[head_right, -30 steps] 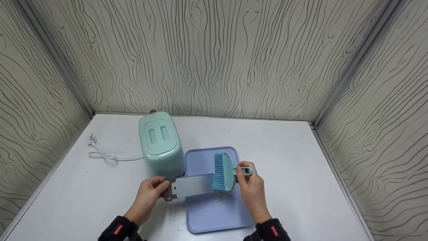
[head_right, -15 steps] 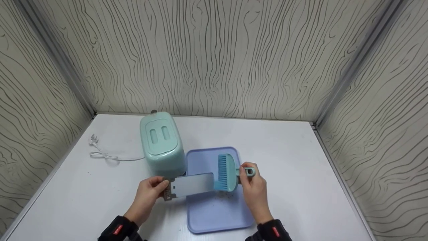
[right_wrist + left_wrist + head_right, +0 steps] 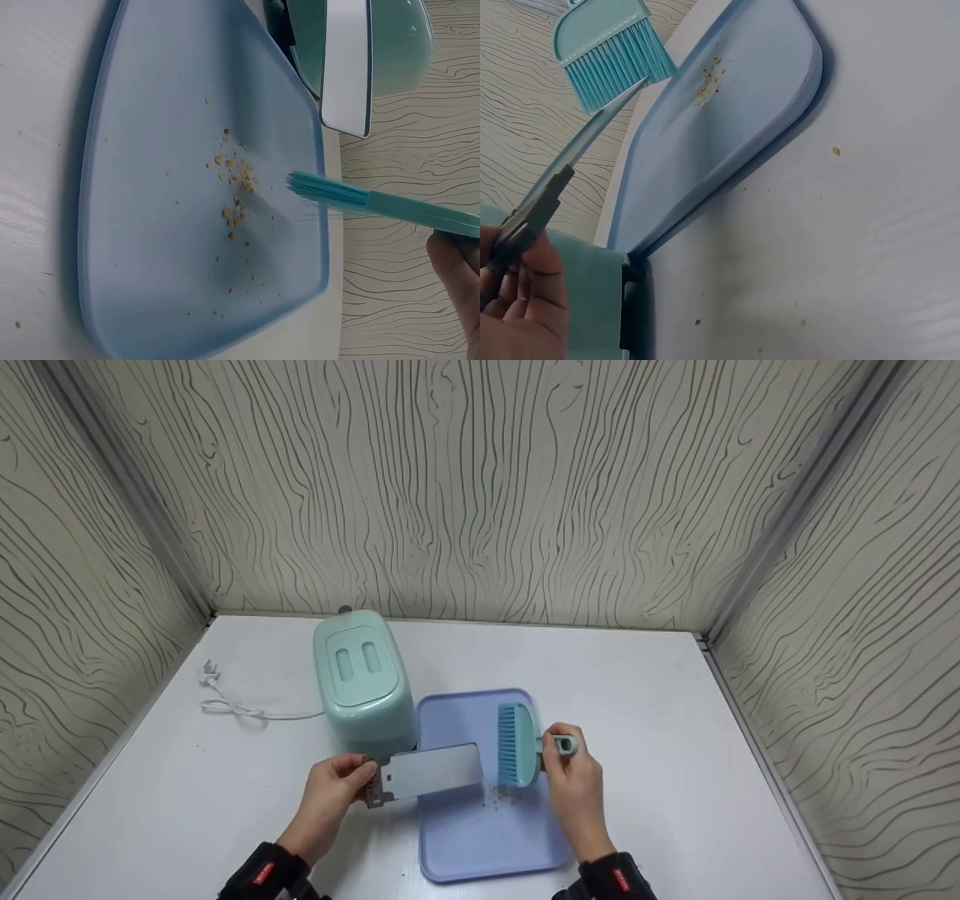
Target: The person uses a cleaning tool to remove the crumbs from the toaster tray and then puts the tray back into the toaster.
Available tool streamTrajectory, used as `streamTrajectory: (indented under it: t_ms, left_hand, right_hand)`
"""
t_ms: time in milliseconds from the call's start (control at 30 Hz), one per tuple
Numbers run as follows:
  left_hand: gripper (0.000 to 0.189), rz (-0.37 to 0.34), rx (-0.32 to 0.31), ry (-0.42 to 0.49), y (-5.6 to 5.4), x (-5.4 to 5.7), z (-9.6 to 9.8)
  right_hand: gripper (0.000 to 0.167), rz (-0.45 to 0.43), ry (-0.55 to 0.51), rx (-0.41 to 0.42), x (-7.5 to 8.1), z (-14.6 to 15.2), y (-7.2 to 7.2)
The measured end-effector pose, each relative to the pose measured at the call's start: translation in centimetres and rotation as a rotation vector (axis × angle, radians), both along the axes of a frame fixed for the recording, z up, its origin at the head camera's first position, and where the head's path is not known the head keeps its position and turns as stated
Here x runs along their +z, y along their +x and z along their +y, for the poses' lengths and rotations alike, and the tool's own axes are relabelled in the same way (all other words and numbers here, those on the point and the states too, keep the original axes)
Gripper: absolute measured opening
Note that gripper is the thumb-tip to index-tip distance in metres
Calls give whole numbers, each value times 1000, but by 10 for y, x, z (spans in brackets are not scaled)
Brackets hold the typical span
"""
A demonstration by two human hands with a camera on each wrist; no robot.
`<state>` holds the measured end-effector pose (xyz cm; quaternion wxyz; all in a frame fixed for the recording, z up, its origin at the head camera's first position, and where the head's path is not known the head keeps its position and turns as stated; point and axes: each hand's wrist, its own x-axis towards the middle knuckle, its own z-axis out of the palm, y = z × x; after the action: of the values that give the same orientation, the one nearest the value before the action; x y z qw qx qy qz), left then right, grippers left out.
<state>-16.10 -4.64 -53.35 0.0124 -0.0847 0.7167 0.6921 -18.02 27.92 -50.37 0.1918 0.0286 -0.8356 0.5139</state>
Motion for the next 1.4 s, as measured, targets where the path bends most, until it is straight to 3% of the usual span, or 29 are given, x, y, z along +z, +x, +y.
streamTrajectory:
  t_ms: [300, 433, 600, 900, 1167, 1400]
  left_hand:
    - [13, -10, 10, -12, 0, 2, 1]
    - [13, -6, 15, 3, 0, 3, 3]
    - [13, 10, 20, 10, 1, 2, 5]
    - [13, 3, 14, -9, 1, 2, 7]
    - [13, 4, 17, -12, 0, 3, 10]
    - [11, -2, 33, 2, 0, 4, 10]
  right_hand:
    - [22, 26, -21, -33, 6, -2, 0]
    - [24, 36, -113, -17, 13, -8, 1]
    - [26, 23, -238, 26, 27, -21, 5]
    - [25, 7, -288, 145, 45, -51, 17]
    - [20, -2, -267, 259, 44, -76, 29]
    - [22, -88, -292, 306, 38, -88, 33]
